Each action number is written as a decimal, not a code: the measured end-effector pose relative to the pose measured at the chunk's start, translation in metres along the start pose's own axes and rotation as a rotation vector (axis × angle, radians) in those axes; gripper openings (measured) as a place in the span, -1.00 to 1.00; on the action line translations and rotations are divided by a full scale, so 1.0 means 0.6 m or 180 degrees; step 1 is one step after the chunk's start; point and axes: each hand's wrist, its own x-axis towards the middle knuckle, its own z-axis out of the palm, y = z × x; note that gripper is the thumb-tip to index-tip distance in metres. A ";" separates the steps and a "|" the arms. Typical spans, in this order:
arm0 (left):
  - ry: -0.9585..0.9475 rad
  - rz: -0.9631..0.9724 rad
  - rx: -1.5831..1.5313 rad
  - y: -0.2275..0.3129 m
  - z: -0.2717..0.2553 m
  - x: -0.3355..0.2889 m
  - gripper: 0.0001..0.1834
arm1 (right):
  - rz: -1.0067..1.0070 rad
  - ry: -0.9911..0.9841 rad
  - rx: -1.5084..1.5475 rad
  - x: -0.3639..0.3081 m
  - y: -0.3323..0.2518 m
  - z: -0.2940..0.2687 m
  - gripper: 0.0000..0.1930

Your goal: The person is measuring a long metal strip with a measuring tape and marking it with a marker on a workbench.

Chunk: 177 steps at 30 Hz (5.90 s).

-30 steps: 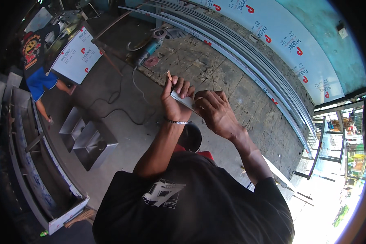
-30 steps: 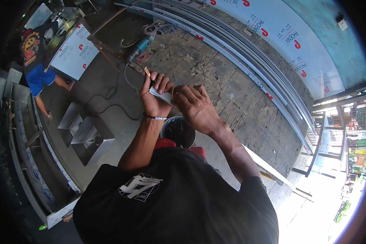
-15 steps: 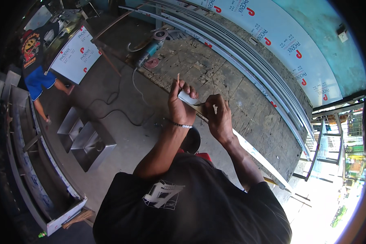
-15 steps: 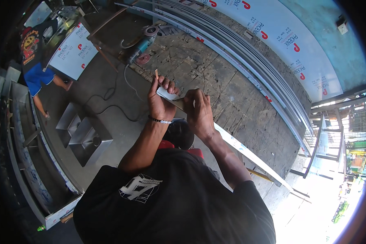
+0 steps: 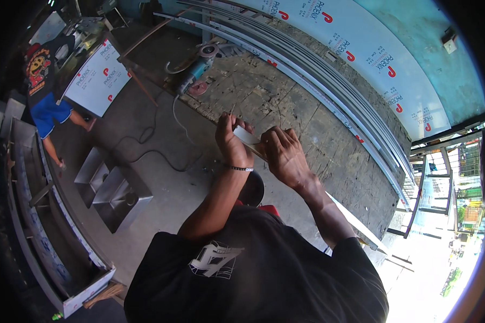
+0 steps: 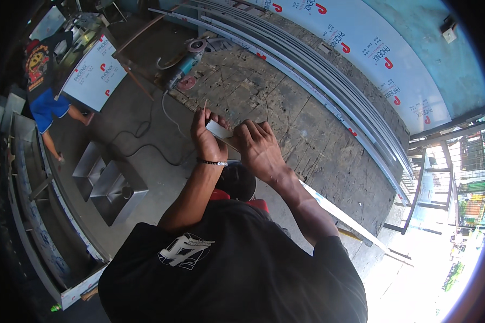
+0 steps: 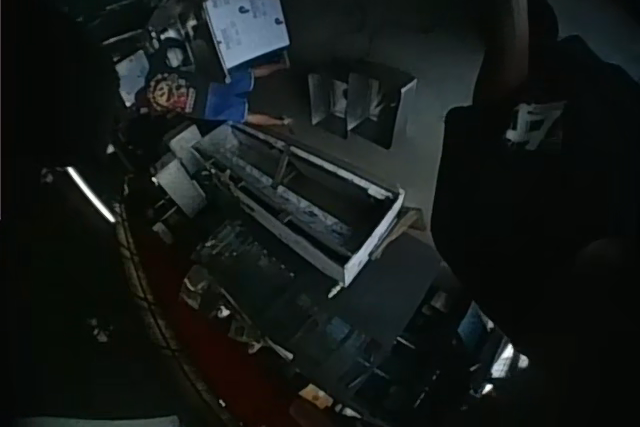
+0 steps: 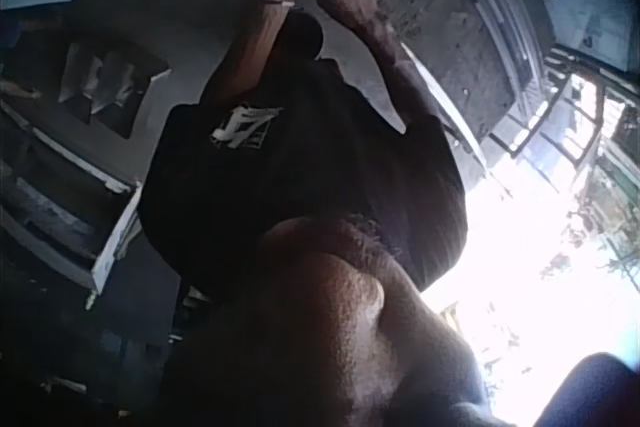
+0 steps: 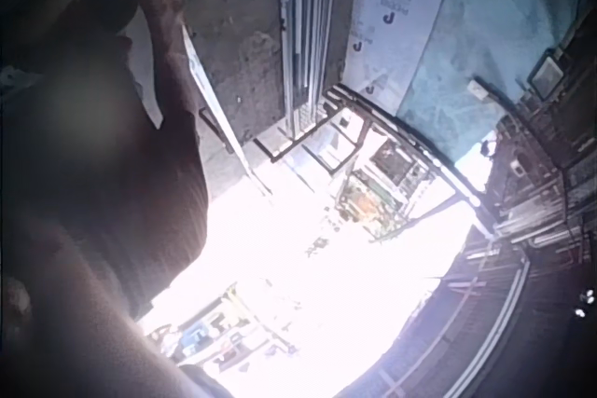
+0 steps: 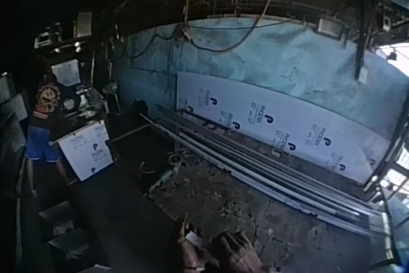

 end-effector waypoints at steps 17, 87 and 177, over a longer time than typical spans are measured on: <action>0.0641 0.0670 0.1320 -0.004 0.003 0.013 -0.65 | -0.0341 0.0113 0.0074 0.029 -0.004 -0.022 -0.84; 0.0218 0.0118 0.1056 -0.037 -0.003 0.007 -0.69 | 0.0197 -0.0137 -0.0030 -0.009 0.004 -0.028 -0.85; -0.0634 -0.1187 -0.0596 -0.092 -0.016 -0.013 -0.52 | 0.1066 -0.0005 0.1224 -0.017 0.003 -0.027 -0.80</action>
